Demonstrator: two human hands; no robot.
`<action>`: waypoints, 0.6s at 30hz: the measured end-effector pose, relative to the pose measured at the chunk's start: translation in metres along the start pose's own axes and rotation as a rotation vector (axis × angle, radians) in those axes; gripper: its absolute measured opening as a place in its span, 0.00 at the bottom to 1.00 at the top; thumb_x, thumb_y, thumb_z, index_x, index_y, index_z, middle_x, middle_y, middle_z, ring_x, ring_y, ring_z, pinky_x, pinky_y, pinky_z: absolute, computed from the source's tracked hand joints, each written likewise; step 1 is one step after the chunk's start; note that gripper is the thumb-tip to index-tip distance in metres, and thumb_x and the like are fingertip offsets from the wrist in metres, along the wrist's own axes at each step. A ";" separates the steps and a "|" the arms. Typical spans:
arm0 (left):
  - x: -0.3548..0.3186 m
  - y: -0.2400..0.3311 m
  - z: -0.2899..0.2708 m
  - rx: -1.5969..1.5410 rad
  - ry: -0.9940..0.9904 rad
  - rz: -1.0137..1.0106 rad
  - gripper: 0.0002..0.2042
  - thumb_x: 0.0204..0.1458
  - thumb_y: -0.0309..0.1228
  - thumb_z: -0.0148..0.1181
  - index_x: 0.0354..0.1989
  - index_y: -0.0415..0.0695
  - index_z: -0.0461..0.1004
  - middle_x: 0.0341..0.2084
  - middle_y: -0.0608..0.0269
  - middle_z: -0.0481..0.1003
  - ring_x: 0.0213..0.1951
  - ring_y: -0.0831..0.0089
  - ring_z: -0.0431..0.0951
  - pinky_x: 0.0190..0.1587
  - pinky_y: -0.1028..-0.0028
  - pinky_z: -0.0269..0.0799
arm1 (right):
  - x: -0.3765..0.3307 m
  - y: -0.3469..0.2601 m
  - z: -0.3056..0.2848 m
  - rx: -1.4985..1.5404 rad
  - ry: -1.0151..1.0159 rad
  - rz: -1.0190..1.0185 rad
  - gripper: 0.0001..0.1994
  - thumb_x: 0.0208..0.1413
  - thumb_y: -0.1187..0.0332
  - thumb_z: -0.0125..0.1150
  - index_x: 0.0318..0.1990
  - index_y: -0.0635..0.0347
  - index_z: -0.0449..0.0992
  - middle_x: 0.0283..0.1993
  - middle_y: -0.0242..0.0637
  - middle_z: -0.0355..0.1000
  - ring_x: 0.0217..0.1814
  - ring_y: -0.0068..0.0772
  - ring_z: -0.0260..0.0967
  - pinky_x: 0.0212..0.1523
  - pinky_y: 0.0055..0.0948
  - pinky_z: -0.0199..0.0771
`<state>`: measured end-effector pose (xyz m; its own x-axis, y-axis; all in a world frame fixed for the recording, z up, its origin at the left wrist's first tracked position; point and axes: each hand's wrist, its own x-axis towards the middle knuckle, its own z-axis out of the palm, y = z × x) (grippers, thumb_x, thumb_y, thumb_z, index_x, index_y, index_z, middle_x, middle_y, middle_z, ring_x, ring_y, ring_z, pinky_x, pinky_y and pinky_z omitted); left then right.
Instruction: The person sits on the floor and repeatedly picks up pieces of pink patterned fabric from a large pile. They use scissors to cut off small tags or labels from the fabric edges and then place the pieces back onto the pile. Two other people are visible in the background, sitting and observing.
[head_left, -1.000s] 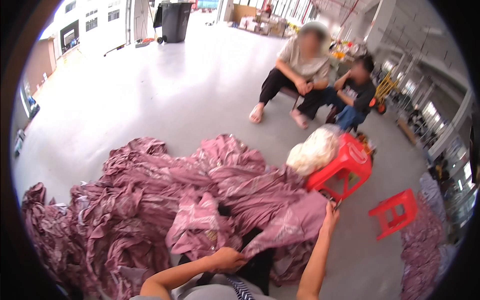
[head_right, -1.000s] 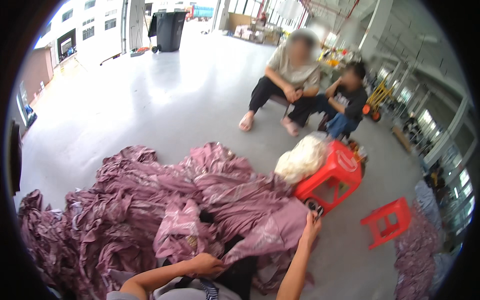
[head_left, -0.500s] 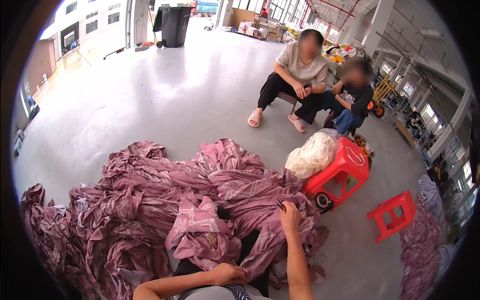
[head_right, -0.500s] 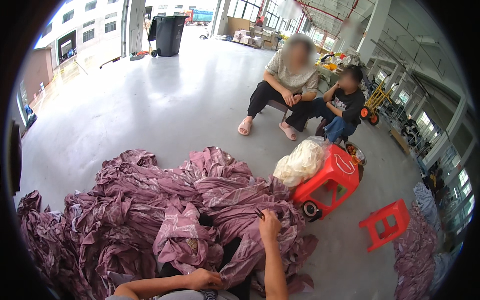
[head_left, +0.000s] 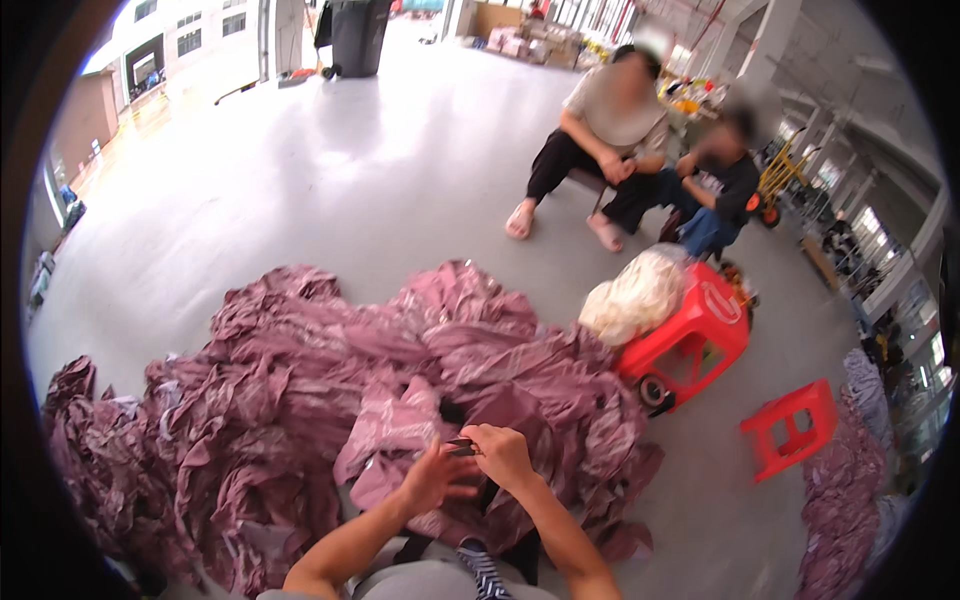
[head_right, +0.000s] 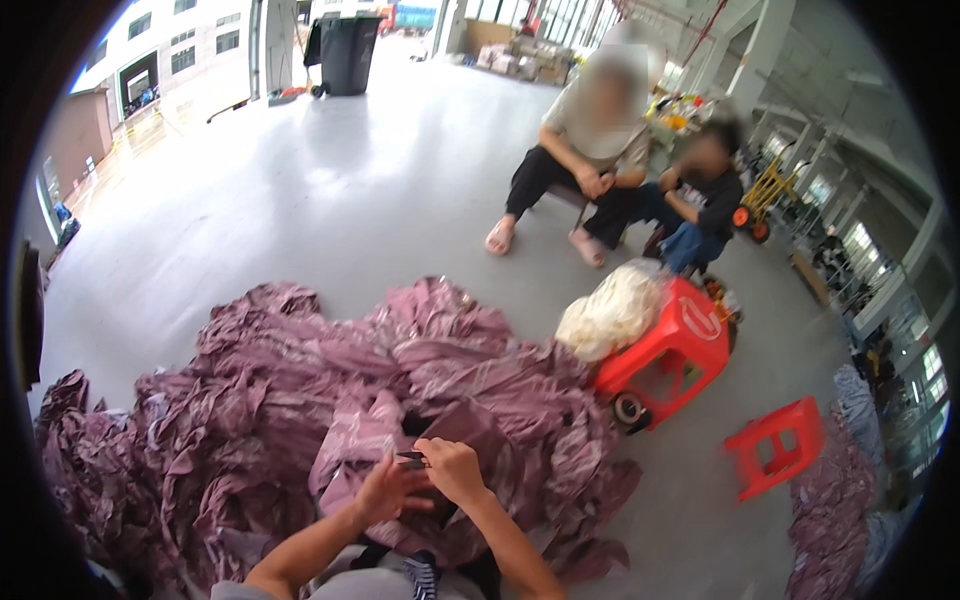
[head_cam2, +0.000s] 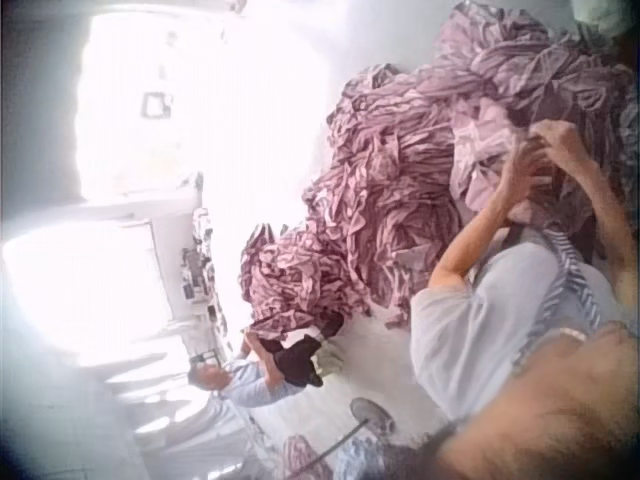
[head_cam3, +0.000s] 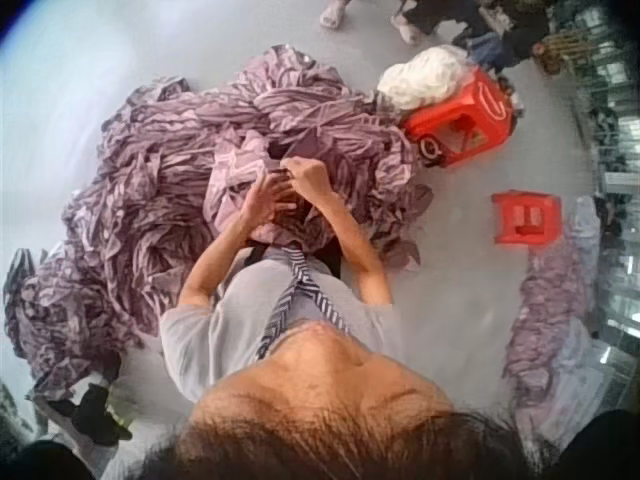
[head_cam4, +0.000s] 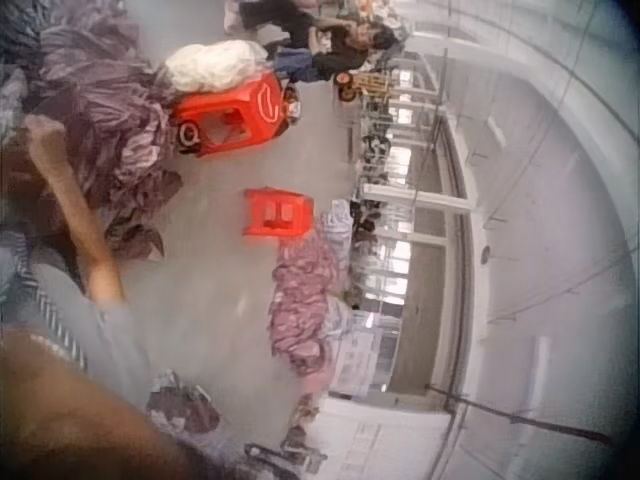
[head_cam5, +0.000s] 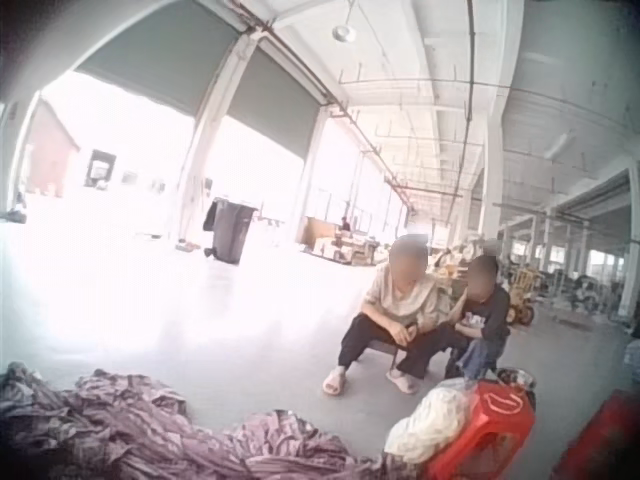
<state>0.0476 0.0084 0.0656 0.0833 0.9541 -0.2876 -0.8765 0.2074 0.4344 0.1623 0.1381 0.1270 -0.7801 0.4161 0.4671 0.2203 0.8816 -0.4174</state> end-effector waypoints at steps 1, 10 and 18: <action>0.000 0.002 -0.009 -0.082 -0.031 0.020 0.26 0.58 0.56 0.40 0.53 0.48 0.67 0.48 0.56 0.72 0.53 0.58 0.70 0.49 0.49 0.71 | -0.009 -0.011 0.013 0.041 -0.018 -0.025 0.09 0.39 0.75 0.60 0.30 0.52 0.73 0.24 0.36 0.69 0.27 0.40 0.70 0.28 0.37 0.69; 0.009 -0.005 -0.010 0.118 0.503 0.020 0.13 0.51 0.20 0.54 0.46 0.43 0.70 0.24 0.70 0.72 0.26 0.77 0.75 0.29 0.76 0.74 | -0.086 -0.048 0.028 0.212 -0.059 0.059 0.09 0.38 0.76 0.60 0.31 0.59 0.71 0.26 0.36 0.67 0.29 0.39 0.68 0.29 0.34 0.67; -0.017 0.003 -0.030 0.107 0.589 0.200 0.12 0.40 0.17 0.48 0.33 0.45 0.72 0.21 0.73 0.70 0.20 0.83 0.65 0.22 0.83 0.59 | -0.122 -0.052 0.012 0.341 0.002 0.178 0.07 0.39 0.77 0.62 0.27 0.60 0.70 0.22 0.37 0.65 0.23 0.40 0.66 0.23 0.34 0.67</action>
<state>0.0293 -0.0137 0.0464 -0.3795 0.7041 -0.6003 -0.7931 0.0866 0.6029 0.2393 0.0386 0.0826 -0.7461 0.5567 0.3652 0.1447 0.6710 -0.7271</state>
